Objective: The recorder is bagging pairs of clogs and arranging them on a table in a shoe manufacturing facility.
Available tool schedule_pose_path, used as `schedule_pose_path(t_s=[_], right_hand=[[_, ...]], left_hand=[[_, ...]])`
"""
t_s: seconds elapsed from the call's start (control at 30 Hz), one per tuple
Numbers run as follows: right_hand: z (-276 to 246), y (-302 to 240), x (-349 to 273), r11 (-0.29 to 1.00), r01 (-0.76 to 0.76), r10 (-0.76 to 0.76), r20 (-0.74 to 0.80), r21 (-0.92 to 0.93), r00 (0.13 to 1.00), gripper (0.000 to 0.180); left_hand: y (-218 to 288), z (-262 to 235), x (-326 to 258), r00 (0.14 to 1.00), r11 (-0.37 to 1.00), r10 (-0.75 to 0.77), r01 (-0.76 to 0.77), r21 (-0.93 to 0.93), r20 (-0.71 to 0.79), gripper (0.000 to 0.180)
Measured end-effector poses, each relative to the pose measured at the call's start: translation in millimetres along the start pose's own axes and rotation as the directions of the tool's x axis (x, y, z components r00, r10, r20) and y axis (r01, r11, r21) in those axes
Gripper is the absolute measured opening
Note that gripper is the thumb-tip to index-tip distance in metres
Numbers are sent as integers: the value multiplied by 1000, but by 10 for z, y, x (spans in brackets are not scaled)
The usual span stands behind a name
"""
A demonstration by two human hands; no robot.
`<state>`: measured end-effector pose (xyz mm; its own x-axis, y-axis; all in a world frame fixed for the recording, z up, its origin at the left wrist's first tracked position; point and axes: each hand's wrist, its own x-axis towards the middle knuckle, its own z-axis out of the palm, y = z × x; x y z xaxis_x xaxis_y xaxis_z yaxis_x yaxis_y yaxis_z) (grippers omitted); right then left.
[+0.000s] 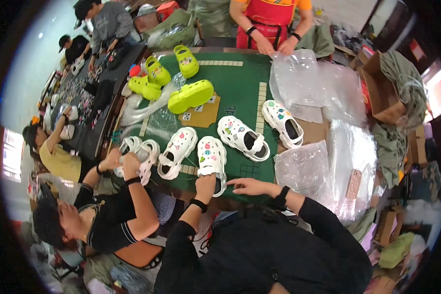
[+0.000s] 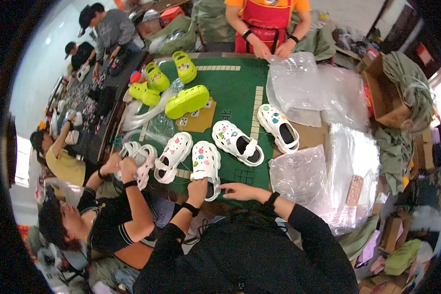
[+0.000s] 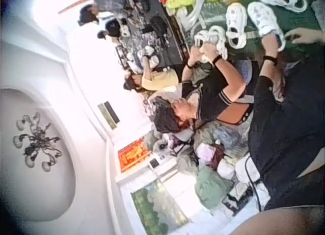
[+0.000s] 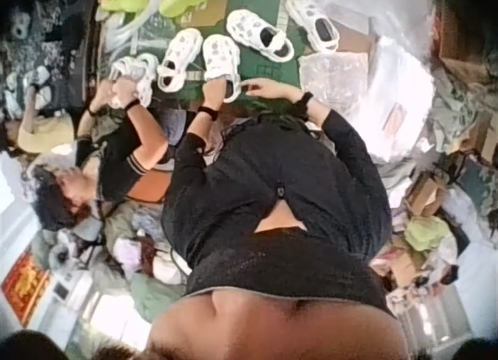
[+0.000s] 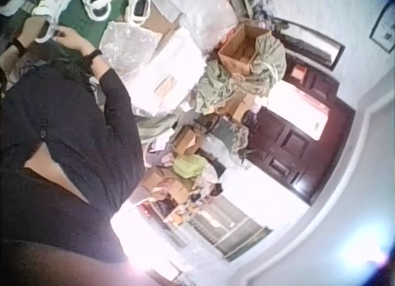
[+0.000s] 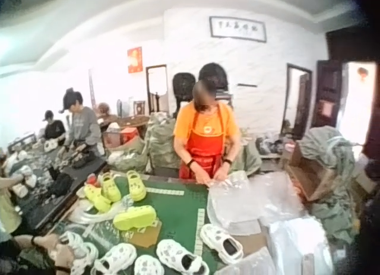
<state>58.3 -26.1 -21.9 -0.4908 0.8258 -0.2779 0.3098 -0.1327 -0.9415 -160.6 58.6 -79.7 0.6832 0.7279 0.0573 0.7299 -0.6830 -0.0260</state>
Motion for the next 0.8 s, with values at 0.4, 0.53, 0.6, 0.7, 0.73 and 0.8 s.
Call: schedule_pose_path(t_s=[0.4, 0.53, 0.6, 0.7, 0.73, 0.8], right_hand=[[75, 374, 346, 990, -139, 138, -244, 15, 960, 47], [-197, -125, -68, 876, -74, 145, -115, 476, 983, 57], [-331, -248, -339, 669, -46, 186, -106, 742, 977, 58], [-449, -391, -761, 593, 192, 72, -289, 782, 955, 57], [-473, -360, -872, 561, 267, 43, -350, 783, 936, 53], [-510, -380, -1045, 523, 343, 27, -417, 780, 909, 49]], left_hand=[[122, -1416, -10, 951, 810, 307, -247, -531, 26, 14], [159, -1661, 18, 999, 457, -43, 34, -889, 16, 22], [175, -1523, 97, 983, 294, -172, 112, -949, 62, 24], [230, -1281, 195, 952, 65, -271, 169, -983, 146, 24], [317, -1345, 220, 940, -15, -253, 234, -972, 230, 24], [435, -1230, 352, 935, -148, -245, 226, -963, 257, 24]])
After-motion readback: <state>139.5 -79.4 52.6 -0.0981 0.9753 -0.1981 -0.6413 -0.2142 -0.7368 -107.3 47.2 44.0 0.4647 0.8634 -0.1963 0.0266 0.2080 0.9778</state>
